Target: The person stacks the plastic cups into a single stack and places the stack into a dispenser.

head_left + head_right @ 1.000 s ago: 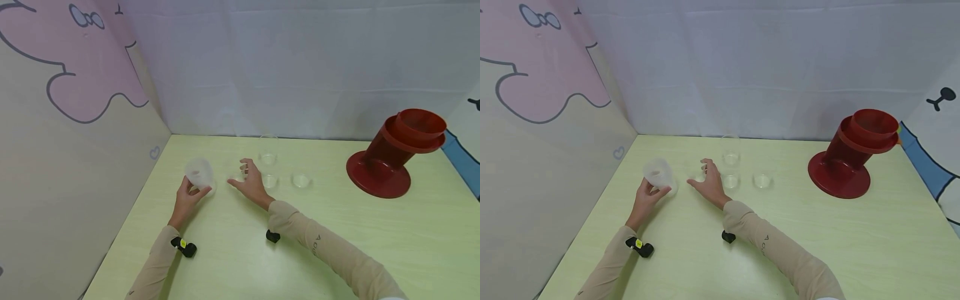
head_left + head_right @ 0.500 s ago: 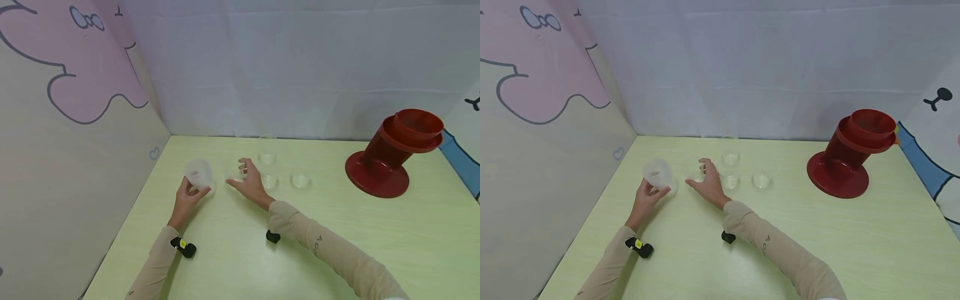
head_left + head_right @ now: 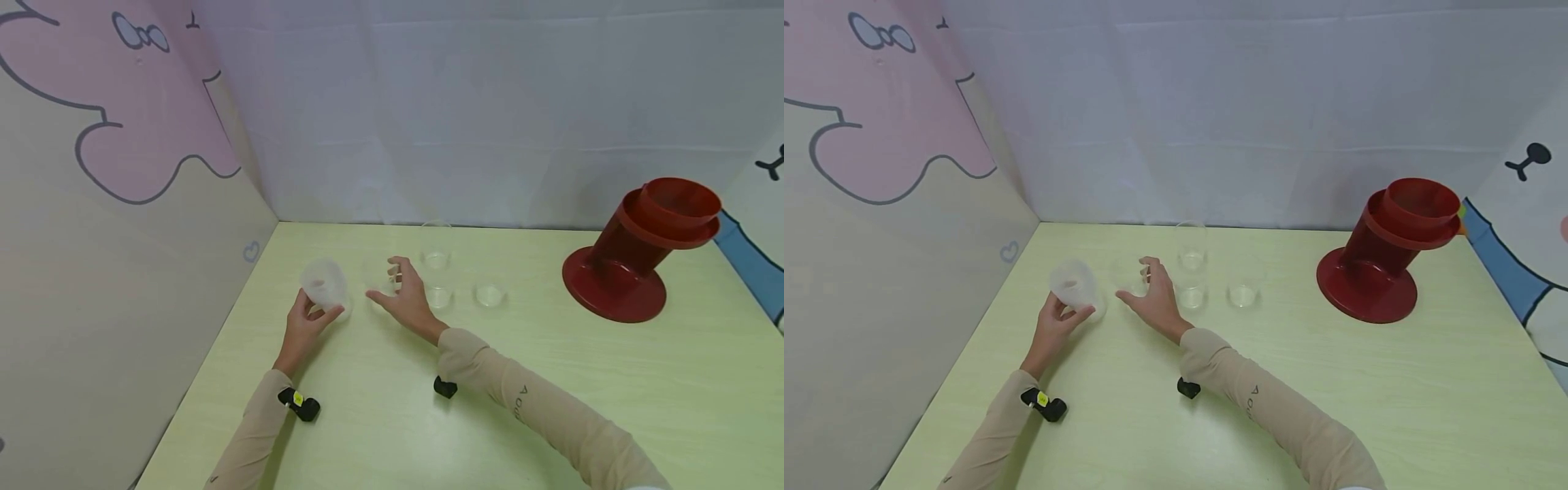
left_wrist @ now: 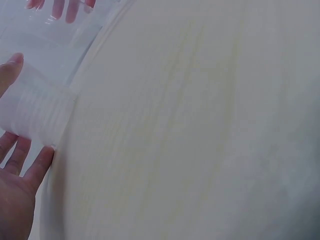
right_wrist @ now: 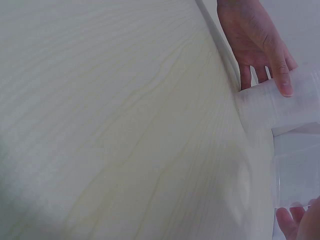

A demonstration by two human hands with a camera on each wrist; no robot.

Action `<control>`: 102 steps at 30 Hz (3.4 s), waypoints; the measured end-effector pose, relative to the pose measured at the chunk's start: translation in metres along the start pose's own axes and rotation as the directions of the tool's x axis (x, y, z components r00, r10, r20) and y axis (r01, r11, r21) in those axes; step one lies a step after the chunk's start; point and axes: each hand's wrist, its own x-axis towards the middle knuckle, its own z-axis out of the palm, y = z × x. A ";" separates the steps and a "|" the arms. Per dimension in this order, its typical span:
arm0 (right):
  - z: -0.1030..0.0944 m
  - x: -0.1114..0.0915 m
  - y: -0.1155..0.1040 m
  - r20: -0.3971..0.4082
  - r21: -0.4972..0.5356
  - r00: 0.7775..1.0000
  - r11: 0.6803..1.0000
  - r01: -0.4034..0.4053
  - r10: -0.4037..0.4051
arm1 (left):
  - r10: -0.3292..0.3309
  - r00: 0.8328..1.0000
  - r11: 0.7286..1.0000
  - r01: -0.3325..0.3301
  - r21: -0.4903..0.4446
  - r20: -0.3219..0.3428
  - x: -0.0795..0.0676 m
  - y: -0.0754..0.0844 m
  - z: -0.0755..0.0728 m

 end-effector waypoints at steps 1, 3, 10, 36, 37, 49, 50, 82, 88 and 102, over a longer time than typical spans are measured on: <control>0.000 0.000 0.000 -0.003 0.004 1.000 1.000 0.004 -0.004 | -0.001 1.000 1.000 0.001 0.004 0.000 0.000 0.000 0.000; 0.000 0.000 -0.002 -0.006 0.016 1.000 1.000 0.014 -0.014 | -0.006 1.000 1.000 0.006 0.014 -0.003 -0.001 0.001 0.000; -0.003 0.001 -0.009 -0.007 0.022 1.000 0.999 0.026 -0.026 | -0.006 1.000 0.999 0.006 0.031 -0.002 -0.001 0.001 0.000; -0.012 0.008 -0.025 -0.009 0.038 0.995 0.994 0.103 -0.103 | 0.024 1.000 1.000 -0.024 -0.003 0.003 0.002 -0.005 -0.001; -0.012 0.008 -0.025 -0.010 0.032 0.995 0.994 0.103 -0.103 | 0.026 1.000 1.000 -0.025 -0.002 0.004 0.002 -0.005 -0.001; -0.015 0.010 -0.029 0.002 0.037 0.993 0.992 0.122 -0.122 | 0.022 1.000 1.000 -0.022 0.006 0.002 0.001 -0.003 0.000; -0.015 0.010 -0.029 0.001 0.035 0.992 0.992 0.123 -0.123 | 0.021 1.000 1.000 -0.021 0.011 0.002 0.001 -0.003 0.000; -0.013 0.026 -0.051 0.056 -0.006 0.981 0.982 0.186 -0.186 | 0.027 1.000 0.998 -0.027 0.048 0.005 0.003 0.003 -0.002; -0.013 0.027 -0.055 0.065 0.009 0.979 0.981 0.192 -0.192 | 0.015 1.000 0.999 -0.015 0.050 0.000 0.003 0.003 -0.001; -0.016 0.028 -0.062 0.082 0.022 0.974 0.978 0.209 -0.210 | 0.007 1.000 0.999 -0.007 0.050 -0.007 0.000 0.002 0.001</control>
